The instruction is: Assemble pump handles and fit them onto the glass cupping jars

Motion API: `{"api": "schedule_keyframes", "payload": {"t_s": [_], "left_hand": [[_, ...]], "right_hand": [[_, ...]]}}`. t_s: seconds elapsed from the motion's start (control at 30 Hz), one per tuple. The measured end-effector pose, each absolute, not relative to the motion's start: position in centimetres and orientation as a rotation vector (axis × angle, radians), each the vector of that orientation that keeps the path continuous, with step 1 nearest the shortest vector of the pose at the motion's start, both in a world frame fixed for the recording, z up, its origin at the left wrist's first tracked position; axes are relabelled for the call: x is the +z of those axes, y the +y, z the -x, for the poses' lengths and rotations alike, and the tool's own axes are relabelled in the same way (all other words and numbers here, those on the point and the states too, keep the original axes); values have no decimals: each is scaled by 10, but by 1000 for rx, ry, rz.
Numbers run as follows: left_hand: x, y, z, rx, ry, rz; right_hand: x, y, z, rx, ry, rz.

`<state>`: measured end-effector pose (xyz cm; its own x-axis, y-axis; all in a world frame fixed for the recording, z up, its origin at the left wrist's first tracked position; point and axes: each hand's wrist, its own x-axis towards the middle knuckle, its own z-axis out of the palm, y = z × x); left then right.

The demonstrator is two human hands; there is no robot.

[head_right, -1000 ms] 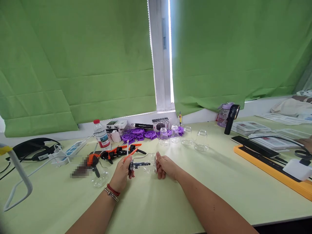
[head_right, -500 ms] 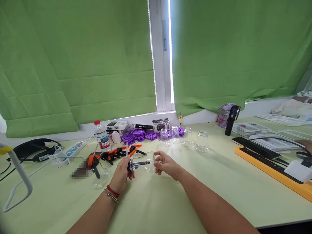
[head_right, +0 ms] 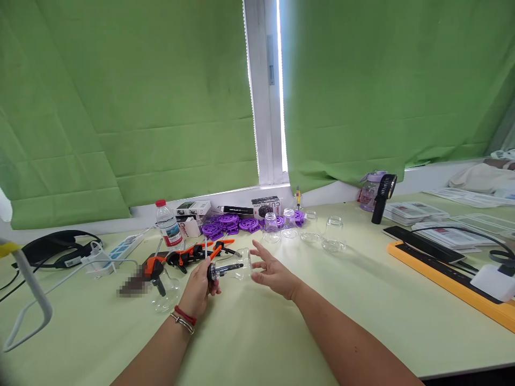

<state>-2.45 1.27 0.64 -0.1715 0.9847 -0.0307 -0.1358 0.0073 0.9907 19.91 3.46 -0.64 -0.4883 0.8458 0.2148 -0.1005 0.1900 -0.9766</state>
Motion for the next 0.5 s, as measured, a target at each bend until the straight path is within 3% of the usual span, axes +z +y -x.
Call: {"api": "schedule_keyframes", "payload": {"t_s": [0.5], "left_hand": [[12,4,16,1345,1222,-1149]], "right_hand": [[-4,35,-193,1543,-1603,1003]]}}
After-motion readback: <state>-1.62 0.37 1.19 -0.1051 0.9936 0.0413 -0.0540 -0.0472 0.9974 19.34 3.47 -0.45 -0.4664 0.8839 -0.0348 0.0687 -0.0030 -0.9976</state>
